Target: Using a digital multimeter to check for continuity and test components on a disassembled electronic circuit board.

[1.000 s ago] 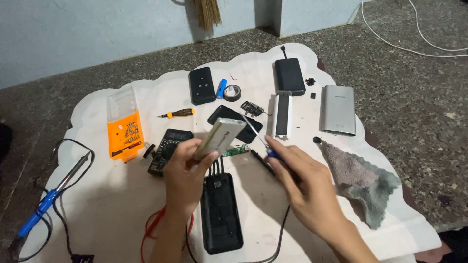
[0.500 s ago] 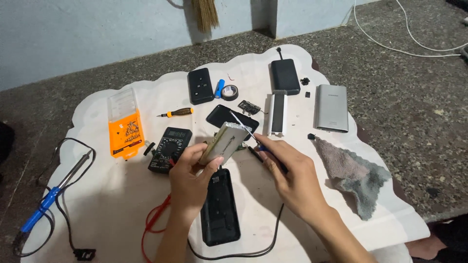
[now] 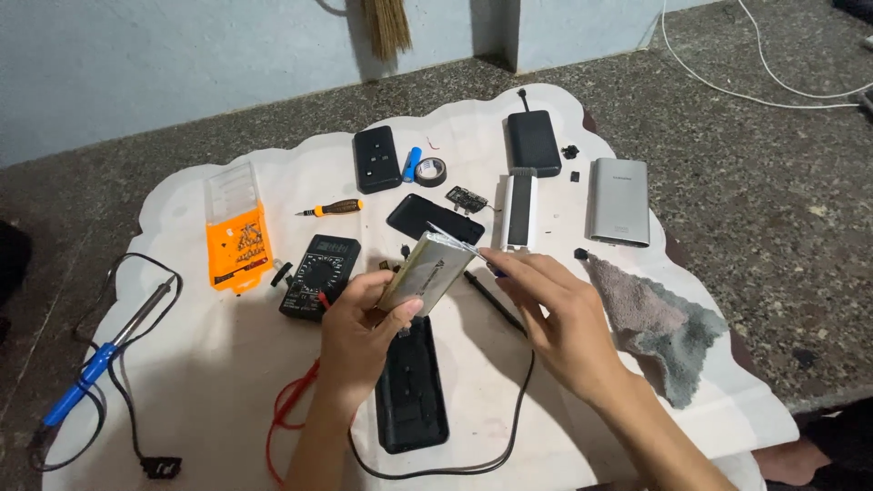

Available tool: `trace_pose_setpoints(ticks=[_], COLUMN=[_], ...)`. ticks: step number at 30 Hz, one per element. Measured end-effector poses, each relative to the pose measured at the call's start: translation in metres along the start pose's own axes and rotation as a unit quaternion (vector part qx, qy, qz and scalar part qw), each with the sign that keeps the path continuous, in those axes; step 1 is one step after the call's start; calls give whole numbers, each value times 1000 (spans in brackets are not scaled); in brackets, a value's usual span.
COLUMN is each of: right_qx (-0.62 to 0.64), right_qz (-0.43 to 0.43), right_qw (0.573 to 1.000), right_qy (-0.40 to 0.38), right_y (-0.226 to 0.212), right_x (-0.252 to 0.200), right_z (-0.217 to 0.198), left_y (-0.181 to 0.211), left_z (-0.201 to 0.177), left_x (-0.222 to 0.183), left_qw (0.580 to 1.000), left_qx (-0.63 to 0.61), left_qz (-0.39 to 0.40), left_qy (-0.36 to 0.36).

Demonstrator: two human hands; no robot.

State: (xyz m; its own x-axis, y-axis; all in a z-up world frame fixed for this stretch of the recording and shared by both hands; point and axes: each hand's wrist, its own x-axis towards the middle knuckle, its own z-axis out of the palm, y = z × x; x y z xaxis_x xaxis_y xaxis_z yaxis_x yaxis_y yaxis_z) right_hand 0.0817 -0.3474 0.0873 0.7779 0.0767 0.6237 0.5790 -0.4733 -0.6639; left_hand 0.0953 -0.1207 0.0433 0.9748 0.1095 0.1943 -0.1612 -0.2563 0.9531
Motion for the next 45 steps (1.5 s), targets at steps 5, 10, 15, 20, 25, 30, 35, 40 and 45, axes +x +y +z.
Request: trace_pose_setpoints(ticks=[5, 10, 15, 20, 25, 30, 35, 40, 45], right_qx=[-4, -4, -4, -4, -6, -10, -4, 3, 22], right_qz=[-27, -41, -51, -60, -65, -70, -66, -53, -24], right_qw=[1000, 999, 999, 998, 998, 997, 998, 999, 999], right_qy=[-10, -8, -3, 1, 5, 10, 4, -5, -6], right_y=[5, 11, 10, 10, 10, 8, 1, 3, 3], right_x=[1, 0, 0, 1, 0, 0, -1, -2, -4], right_z=[-3, -2, -2, 0, 0, -1, -4, -5, -5], left_y=[-16, -18, -9, -9, -13, -17, -15, -7, -3], left_z=[-1, -2, -3, -4, -4, -4, -5, -6, -7], left_x=[2, 2, 2, 2, 1, 2, 1, 0, -2], left_qw=[1000, 998, 998, 997, 997, 996, 997, 996, 996], left_qx=[-18, -54, -53, -57, -60, -67, -57, -58, -50], left_qz=[0, -8, -28, -31, -20, -24, -22, -30, -36], left_qy=[-15, -16, -34, -39, -40, -44, -47, -59, -63])
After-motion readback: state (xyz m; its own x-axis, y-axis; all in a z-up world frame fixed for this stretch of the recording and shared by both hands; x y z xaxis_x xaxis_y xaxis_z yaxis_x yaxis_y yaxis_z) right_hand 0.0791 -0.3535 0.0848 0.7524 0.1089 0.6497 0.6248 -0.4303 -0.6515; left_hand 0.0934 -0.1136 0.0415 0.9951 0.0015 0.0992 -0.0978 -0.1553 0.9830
